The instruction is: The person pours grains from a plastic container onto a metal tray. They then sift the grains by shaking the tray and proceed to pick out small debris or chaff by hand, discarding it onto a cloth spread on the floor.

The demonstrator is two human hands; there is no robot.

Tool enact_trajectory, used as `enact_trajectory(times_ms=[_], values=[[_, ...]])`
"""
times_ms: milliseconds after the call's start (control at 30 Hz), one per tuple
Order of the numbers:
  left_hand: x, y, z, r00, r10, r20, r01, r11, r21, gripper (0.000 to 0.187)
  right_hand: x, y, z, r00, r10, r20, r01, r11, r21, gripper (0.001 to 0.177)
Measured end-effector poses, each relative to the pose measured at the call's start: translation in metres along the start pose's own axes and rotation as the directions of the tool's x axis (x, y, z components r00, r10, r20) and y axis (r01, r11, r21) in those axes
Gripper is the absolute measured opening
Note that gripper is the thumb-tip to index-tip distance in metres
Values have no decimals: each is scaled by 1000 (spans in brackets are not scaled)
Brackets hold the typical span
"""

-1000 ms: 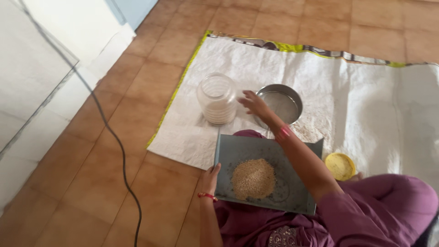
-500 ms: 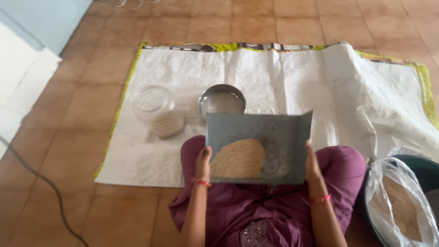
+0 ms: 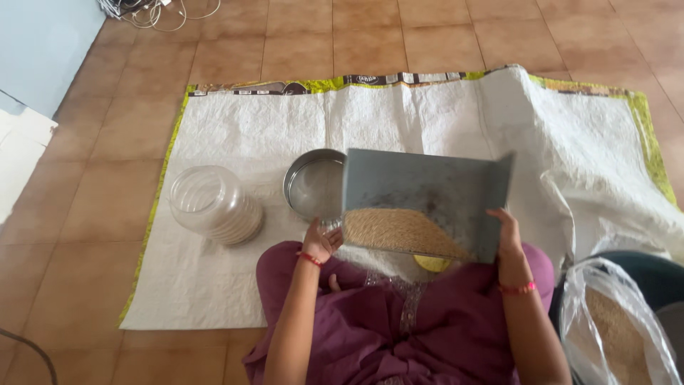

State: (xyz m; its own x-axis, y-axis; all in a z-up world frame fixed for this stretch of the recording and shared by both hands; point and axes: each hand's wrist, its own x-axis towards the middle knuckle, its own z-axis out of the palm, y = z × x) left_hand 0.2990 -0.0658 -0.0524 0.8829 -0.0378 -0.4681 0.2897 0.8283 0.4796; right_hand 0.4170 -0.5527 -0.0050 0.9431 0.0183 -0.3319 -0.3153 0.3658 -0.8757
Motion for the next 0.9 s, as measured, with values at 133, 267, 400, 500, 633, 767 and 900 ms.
enact_trajectory(times_ms=[133,267,400,500,633,767,900], values=[[41,2,6,888,-23,-459,23,1000,-6,59,-1,8,-23,993,-46,-112,70,973,221,33],[60,14,14,796,25,-604,-31,1000,0,61,0,10,-20,984,-129,-119,164,916,366,35],[46,15,28,725,186,-663,-109,982,155,75,-5,2,-9,975,-150,-167,208,881,425,41],[23,15,48,692,399,-601,-105,880,463,89,-13,-6,-5,962,-179,-206,253,868,427,47],[-14,14,75,580,752,-314,14,376,927,101,-23,-6,-2,950,-235,-207,304,846,438,51],[-32,13,89,494,869,33,20,-49,999,107,-25,-10,1,939,-217,-265,314,855,413,54],[-32,10,85,465,876,128,-10,-139,990,77,-27,-14,3,936,-176,-305,293,871,394,57]])
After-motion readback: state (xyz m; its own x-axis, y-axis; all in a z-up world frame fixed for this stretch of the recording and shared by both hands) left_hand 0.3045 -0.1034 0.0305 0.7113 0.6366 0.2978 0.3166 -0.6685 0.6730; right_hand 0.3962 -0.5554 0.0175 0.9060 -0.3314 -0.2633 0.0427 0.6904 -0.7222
